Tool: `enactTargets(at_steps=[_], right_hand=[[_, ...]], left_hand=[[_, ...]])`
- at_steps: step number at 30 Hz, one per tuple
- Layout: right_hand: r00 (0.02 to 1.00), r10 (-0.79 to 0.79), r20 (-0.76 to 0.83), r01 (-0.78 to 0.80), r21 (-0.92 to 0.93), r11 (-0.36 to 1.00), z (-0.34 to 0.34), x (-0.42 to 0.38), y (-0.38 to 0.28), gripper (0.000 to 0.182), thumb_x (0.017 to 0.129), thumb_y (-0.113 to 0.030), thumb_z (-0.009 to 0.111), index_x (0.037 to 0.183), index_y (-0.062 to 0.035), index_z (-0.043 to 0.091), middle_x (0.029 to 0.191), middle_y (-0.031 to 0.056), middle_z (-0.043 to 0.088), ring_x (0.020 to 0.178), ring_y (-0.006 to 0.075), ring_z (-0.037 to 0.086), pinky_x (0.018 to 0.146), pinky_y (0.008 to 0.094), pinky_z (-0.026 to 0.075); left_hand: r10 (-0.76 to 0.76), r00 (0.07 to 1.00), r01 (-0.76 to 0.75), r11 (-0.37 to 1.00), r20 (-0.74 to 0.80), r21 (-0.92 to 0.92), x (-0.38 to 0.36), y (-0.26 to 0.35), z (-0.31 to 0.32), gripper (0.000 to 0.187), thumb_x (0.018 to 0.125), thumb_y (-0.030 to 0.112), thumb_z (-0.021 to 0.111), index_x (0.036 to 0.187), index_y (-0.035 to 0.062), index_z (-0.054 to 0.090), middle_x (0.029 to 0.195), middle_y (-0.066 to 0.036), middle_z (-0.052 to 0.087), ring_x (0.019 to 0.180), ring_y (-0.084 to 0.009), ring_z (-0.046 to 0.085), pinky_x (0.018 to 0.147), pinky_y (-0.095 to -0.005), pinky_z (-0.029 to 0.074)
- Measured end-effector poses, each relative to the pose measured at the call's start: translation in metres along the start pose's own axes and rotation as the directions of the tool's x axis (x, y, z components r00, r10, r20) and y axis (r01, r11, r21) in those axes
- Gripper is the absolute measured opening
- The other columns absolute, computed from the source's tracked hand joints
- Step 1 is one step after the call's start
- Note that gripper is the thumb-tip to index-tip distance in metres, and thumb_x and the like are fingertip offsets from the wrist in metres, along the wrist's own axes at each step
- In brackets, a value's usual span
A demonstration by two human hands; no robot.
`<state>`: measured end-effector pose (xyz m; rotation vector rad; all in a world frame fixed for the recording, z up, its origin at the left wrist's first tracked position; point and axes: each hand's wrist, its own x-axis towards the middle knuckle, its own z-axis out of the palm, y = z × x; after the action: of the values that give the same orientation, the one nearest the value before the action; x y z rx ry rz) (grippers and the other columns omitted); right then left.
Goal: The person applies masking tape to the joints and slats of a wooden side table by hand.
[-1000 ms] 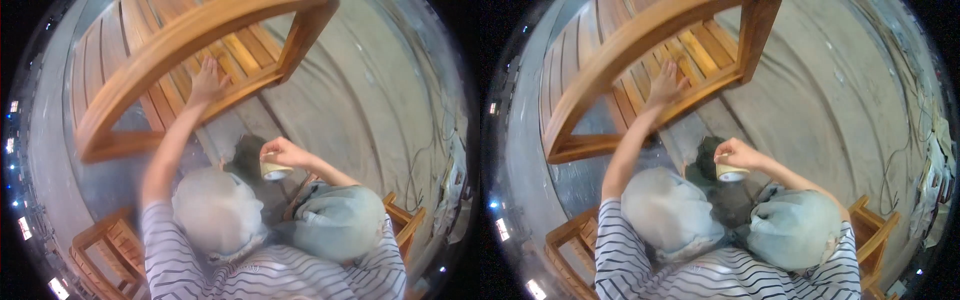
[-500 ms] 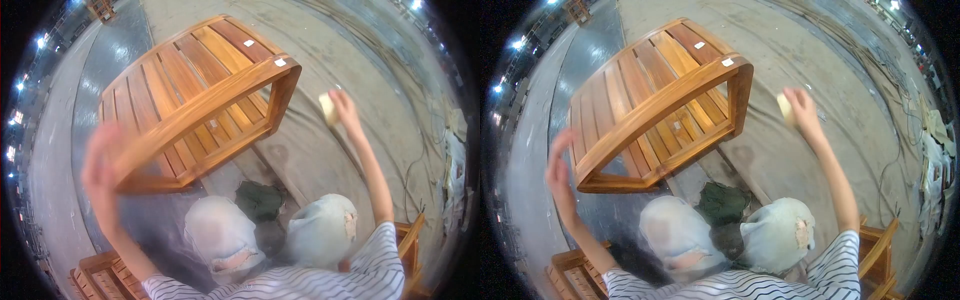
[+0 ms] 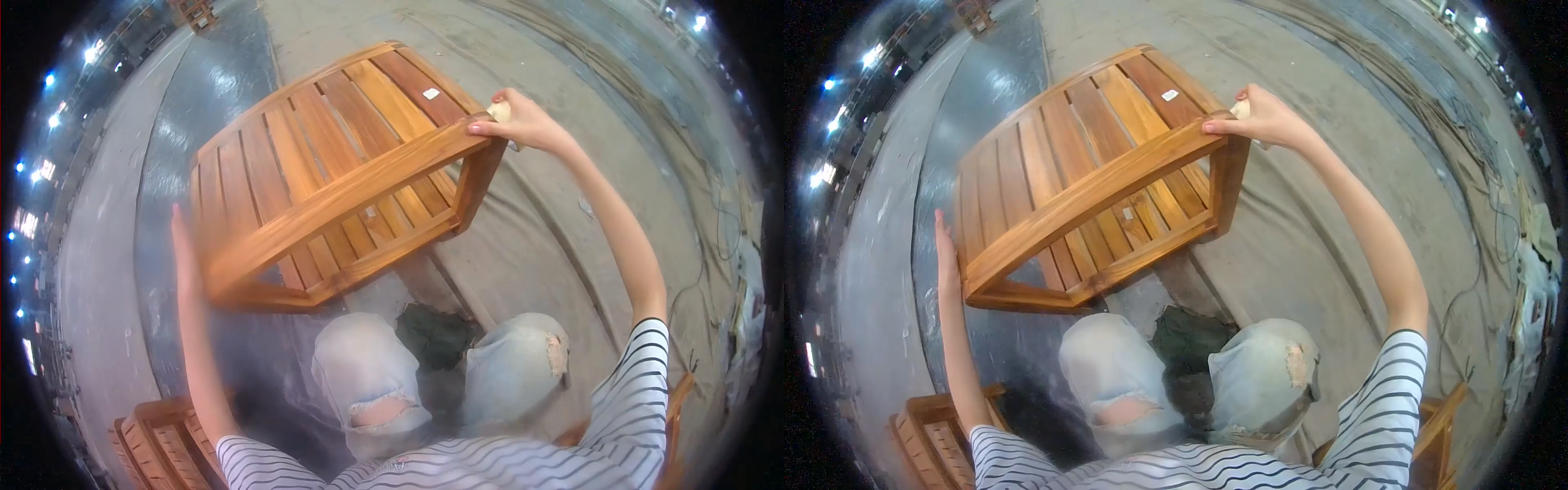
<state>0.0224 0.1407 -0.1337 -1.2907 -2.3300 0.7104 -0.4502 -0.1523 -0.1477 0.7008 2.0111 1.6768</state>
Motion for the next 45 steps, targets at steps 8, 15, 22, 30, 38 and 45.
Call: enactTargets(at_steps=[8, 15, 22, 30, 38, 45], right_hand=[[0.973, 0.219, 0.071, -0.229, 0.214, 0.95, 0.0, 0.071, 0.007, 0.103, 0.07, -0.082, 0.056, 0.112, 0.0118, 0.061, 0.104, 0.026, 0.065, 0.101, 0.0344, 0.063, 0.09, 0.0394, 0.048], [0.963, 0.163, 0.216, -0.262, 0.592, 0.762, 0.06, 0.112, -0.001, 0.086, 0.081, -0.073, 0.053, 0.11, 0.0068, 0.066, 0.106, 0.0196, 0.067, 0.093, 0.024, 0.065, 0.084, 0.0346, 0.049], [0.953, 0.265, 0.146, -0.297, 0.623, 0.723, 0.058, 0.104, 0.016, 0.06, 0.089, -0.056, 0.058, 0.101, 0.0018, 0.07, 0.087, 0.0058, 0.067, 0.077, 0.0117, 0.06, 0.068, 0.0269, 0.047], [0.938, 0.33, 0.111, -0.322, 0.637, 0.7, 0.025, 0.002, 0.014, 0.051, 0.101, -0.042, 0.043, 0.105, 0.005, 0.064, 0.089, 0.0013, 0.063, 0.078, 0.0077, 0.056, 0.066, 0.0245, 0.044], [0.826, 0.506, 0.251, -0.563, 0.427, 0.708, -0.004, 0.014, -0.023, 0.067, 0.101, -0.054, 0.033, 0.121, 0.0052, 0.059, 0.117, 0.0126, 0.062, 0.107, 0.0197, 0.057, 0.095, 0.0336, 0.04], [0.507, 0.748, 0.428, -0.848, 0.404, 0.344, -0.02, 0.077, -0.009, 0.078, 0.092, -0.067, 0.042, 0.134, -0.0019, 0.051, 0.124, 0.0119, 0.059, 0.115, 0.0219, 0.054, 0.102, 0.0376, 0.037]], left_hand=[[-0.283, 0.908, 0.334, 0.934, 0.309, -0.127, 0.009, 0.003, 0.0, 0.079, 0.092, 0.063, 0.046, 0.143, 0.003, 0.039, 0.14, -0.015, 0.048, 0.126, -0.0252, 0.05, 0.102, -0.0384, 0.043], [-0.334, 0.915, 0.366, 0.924, 0.228, -0.114, 0.012, 0.004, 0.004, 0.07, 0.092, 0.053, 0.056, 0.14, 0.0024, 0.043, 0.133, -0.013, 0.054, 0.116, -0.023, 0.058, 0.093, -0.0347, 0.052], [-0.381, 0.923, 0.383, 0.923, -0.058, 0.041, 0.038, -0.047, -0.042, 0.06, 0.096, 0.049, 0.05, 0.134, 0.0021, 0.049, 0.129, -0.01, 0.057, 0.112, -0.0214, 0.059, 0.091, -0.0341, 0.051], [-0.343, 0.932, 0.347, 0.938, -0.115, 0.017, -0.1, -0.017, -0.03, 0.055, 0.1, 0.04, 0.044, 0.138, -0.0002, 0.044, 0.137, -0.012, 0.049, 0.127, -0.021, 0.043, 0.109, -0.0347, 0.031], [-0.453, 0.885, 0.443, 0.89, 0.108, 0.105, -0.089, 0.077, -0.026, 0.07, 0.098, 0.044, 0.045, 0.146, -0.0043, 0.028, 0.152, -0.018, 0.032, 0.142, -0.0261, 0.025, 0.115, -0.0357, 0.019], [-0.755, 0.644, 0.731, 0.656, 0.125, 0.187, -0.068, 0.062, -0.052, 0.102, 0.089, 0.077, 0.023, 0.145, -0.0072, 0.029, 0.152, -0.022, 0.03, 0.144, -0.0313, 0.021, 0.118, -0.0426, 0.01]])
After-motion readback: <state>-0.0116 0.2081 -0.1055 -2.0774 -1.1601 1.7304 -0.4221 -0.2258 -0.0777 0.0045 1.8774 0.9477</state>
